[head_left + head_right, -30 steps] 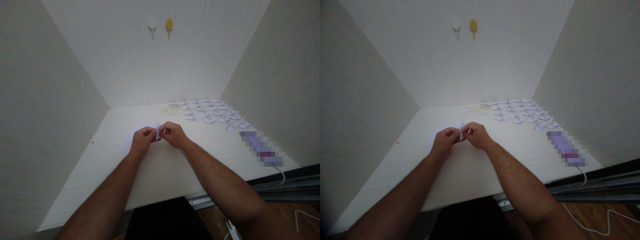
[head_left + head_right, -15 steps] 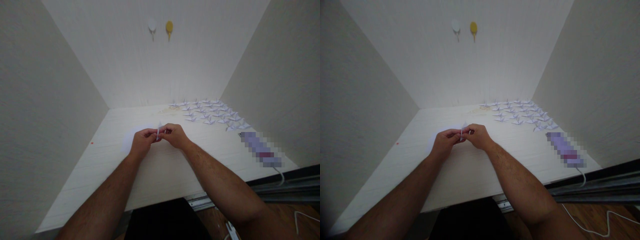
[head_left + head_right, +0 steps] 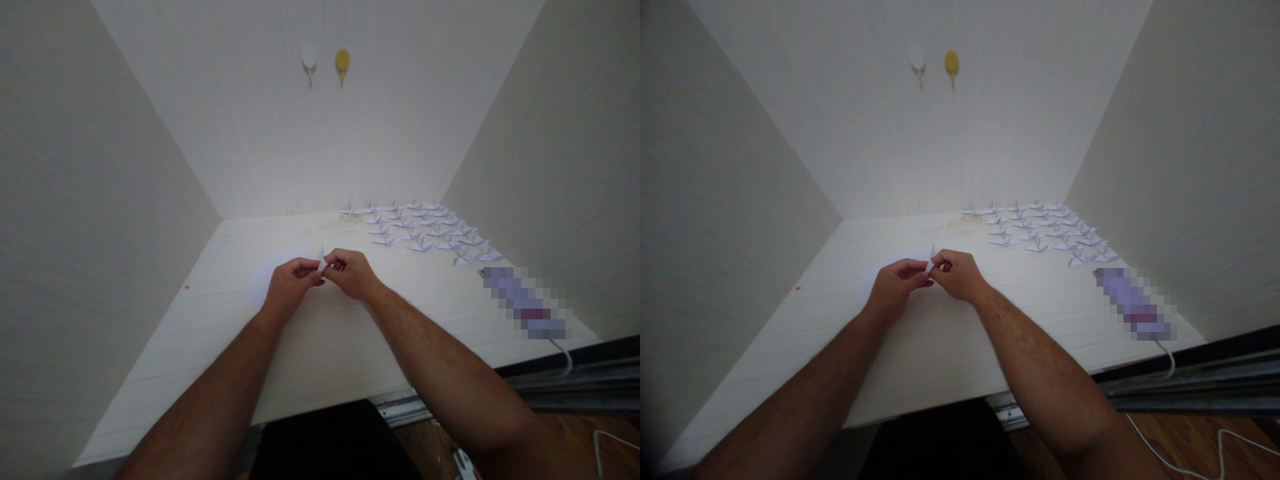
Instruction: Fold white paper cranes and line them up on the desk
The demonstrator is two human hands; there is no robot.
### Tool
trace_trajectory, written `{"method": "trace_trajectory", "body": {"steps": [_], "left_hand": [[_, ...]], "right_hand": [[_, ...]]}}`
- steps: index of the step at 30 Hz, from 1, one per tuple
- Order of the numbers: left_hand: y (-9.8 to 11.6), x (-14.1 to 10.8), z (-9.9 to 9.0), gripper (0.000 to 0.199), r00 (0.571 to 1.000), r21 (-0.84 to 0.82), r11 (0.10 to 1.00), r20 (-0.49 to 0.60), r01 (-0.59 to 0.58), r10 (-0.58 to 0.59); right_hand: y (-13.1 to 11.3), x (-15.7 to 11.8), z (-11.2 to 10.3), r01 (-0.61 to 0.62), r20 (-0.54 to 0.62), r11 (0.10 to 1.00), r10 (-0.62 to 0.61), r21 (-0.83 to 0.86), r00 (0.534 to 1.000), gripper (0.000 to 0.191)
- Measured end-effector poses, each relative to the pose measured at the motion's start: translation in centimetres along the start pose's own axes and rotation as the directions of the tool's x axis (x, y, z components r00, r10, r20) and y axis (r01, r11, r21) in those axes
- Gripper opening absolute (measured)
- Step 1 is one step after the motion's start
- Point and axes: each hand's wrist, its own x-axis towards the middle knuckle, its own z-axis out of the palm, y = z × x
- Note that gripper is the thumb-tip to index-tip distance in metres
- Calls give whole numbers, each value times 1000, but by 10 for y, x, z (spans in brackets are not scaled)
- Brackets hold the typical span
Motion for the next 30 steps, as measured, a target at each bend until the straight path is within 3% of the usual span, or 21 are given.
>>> {"method": "trace_trajectory", "body": {"steps": [14, 18, 22, 27, 30], "left_hand": [[2, 0, 0, 29, 997, 173, 985, -75, 8, 6], [-1, 2, 1, 28, 995, 110, 994, -98, 16, -5], [-3, 3, 2, 30, 995, -21, 1000, -95, 23, -25], [-2, 3, 2, 30, 994, -96, 994, -92, 42, -51], [-3, 3, 2, 31, 995, -75, 997, -92, 33, -40]], "right_hand": [[-2, 0, 1, 8, -62, 999, -12, -53, 998, 6], [-2, -2, 3, 16, -110, 997, -24, -74, 994, 3], [-2, -2, 3, 58, -145, 993, -73, -106, 987, 12], [-2, -2, 2, 123, -93, 980, -138, -156, 986, 23], [-2, -2, 1, 178, -75, 953, -201, -244, 977, 19]]}}
